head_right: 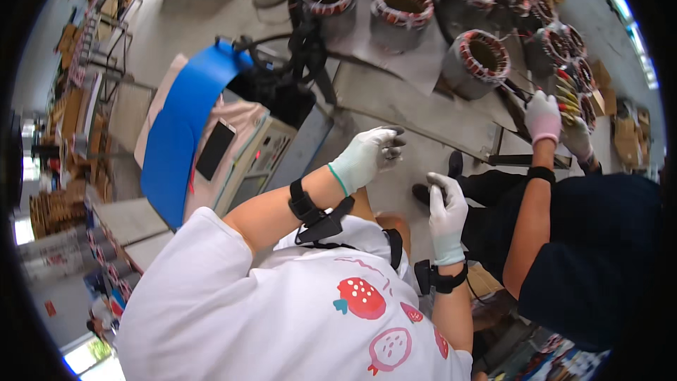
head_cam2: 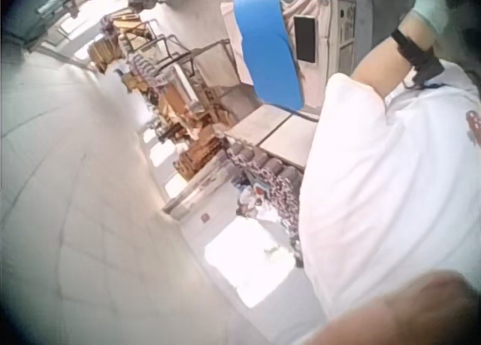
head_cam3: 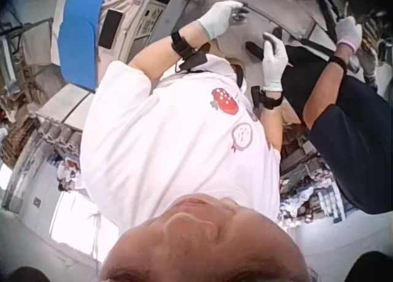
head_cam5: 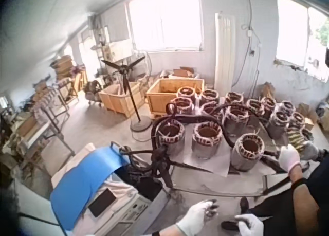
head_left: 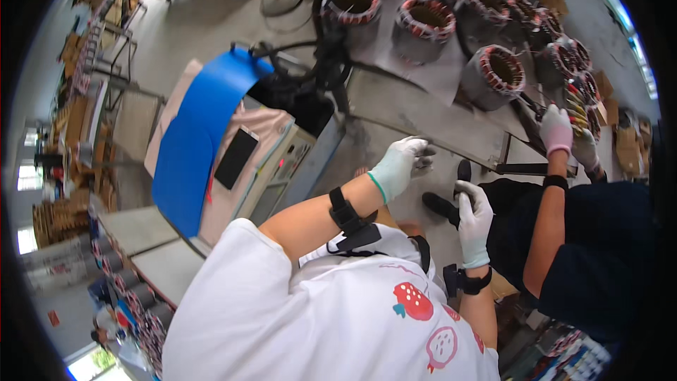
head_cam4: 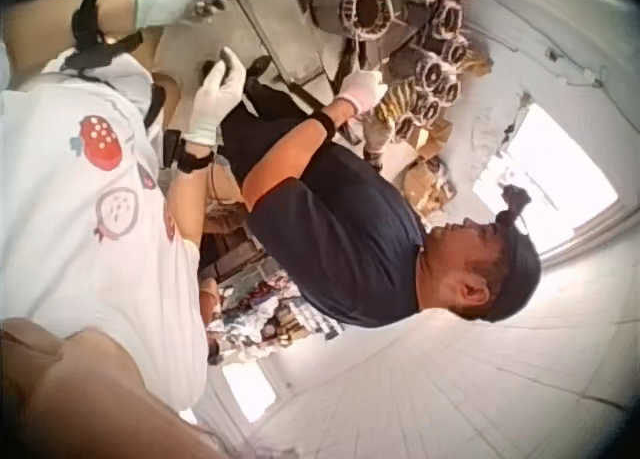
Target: Assembling electric motor stators and housings in a factory setting.
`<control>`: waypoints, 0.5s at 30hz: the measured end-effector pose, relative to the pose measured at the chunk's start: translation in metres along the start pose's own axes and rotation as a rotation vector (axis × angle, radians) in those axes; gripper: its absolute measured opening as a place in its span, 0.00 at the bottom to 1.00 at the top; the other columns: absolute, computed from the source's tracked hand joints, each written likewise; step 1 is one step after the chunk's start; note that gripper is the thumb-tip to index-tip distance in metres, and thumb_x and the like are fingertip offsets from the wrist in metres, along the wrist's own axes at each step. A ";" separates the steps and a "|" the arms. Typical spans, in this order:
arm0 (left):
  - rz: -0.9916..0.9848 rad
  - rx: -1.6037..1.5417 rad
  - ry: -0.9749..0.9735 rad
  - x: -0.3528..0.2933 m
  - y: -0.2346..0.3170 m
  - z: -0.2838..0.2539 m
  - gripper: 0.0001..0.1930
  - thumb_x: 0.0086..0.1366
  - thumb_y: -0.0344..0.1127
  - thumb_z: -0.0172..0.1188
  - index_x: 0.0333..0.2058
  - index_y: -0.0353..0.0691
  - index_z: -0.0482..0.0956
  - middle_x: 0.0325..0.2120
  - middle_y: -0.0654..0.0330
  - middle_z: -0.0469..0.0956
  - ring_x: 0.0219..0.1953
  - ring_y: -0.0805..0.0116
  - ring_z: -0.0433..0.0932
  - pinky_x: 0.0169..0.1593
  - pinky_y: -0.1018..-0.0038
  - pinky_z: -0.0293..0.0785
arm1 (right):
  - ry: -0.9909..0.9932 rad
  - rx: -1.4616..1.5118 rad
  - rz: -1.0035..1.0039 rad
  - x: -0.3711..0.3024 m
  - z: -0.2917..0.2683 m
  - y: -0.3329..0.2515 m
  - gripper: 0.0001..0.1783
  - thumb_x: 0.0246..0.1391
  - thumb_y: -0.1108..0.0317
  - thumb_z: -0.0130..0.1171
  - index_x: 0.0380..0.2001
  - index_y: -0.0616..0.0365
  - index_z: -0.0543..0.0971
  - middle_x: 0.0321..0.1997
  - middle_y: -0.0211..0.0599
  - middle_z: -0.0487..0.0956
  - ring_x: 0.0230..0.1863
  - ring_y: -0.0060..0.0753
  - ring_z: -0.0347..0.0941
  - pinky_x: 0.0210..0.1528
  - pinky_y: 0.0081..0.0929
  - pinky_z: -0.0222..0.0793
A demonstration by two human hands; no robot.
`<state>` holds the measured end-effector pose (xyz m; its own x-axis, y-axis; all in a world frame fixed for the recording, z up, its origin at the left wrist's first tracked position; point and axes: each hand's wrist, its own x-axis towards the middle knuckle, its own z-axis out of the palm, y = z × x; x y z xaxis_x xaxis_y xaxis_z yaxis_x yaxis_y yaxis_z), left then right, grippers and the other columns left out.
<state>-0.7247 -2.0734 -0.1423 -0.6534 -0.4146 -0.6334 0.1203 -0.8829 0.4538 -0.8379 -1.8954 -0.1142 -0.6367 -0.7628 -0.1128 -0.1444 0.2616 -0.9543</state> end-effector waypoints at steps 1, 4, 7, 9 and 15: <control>0.001 -0.032 0.027 -0.009 -0.007 -0.021 0.12 0.67 0.34 0.52 0.47 0.40 0.75 0.37 0.60 0.77 0.34 0.71 0.74 0.42 0.70 0.75 | -0.050 -0.012 -0.001 0.004 0.009 -0.005 0.11 0.59 0.79 0.49 0.43 0.67 0.78 0.42 0.36 0.79 0.45 0.24 0.74 0.51 0.21 0.68; -0.039 -0.271 0.156 -0.035 -0.038 -0.098 0.11 0.66 0.33 0.53 0.46 0.41 0.75 0.36 0.61 0.77 0.34 0.71 0.75 0.42 0.68 0.75 | -0.213 -0.143 -0.065 0.019 0.041 -0.009 0.11 0.58 0.79 0.50 0.43 0.66 0.79 0.42 0.37 0.80 0.43 0.24 0.75 0.49 0.21 0.68; 0.056 -0.377 0.313 -0.080 -0.050 -0.144 0.09 0.67 0.33 0.53 0.45 0.39 0.75 0.33 0.62 0.77 0.31 0.71 0.75 0.38 0.70 0.76 | -0.343 -0.097 -0.076 0.035 0.072 0.012 0.12 0.59 0.77 0.50 0.44 0.65 0.79 0.41 0.39 0.81 0.43 0.26 0.76 0.49 0.22 0.69; 0.143 -0.536 0.244 -0.108 -0.065 -0.179 0.10 0.68 0.32 0.52 0.46 0.39 0.75 0.34 0.61 0.77 0.31 0.71 0.75 0.39 0.69 0.77 | -0.379 -0.058 -0.067 0.046 0.093 0.035 0.13 0.59 0.76 0.50 0.44 0.65 0.79 0.41 0.39 0.81 0.43 0.27 0.76 0.49 0.22 0.69; 0.255 -0.614 0.396 -0.208 -0.092 -0.218 0.11 0.70 0.34 0.51 0.47 0.39 0.76 0.36 0.61 0.77 0.32 0.71 0.74 0.43 0.69 0.76 | -0.563 0.017 0.060 0.017 0.147 0.048 0.12 0.58 0.76 0.51 0.43 0.65 0.80 0.41 0.38 0.82 0.44 0.27 0.77 0.49 0.22 0.70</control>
<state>-0.4368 -1.9542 -0.1889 -0.2473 -0.5675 -0.7854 0.6996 -0.6654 0.2605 -0.7443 -1.9830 -0.2031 -0.1408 -0.9458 -0.2928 -0.1049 0.3083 -0.9455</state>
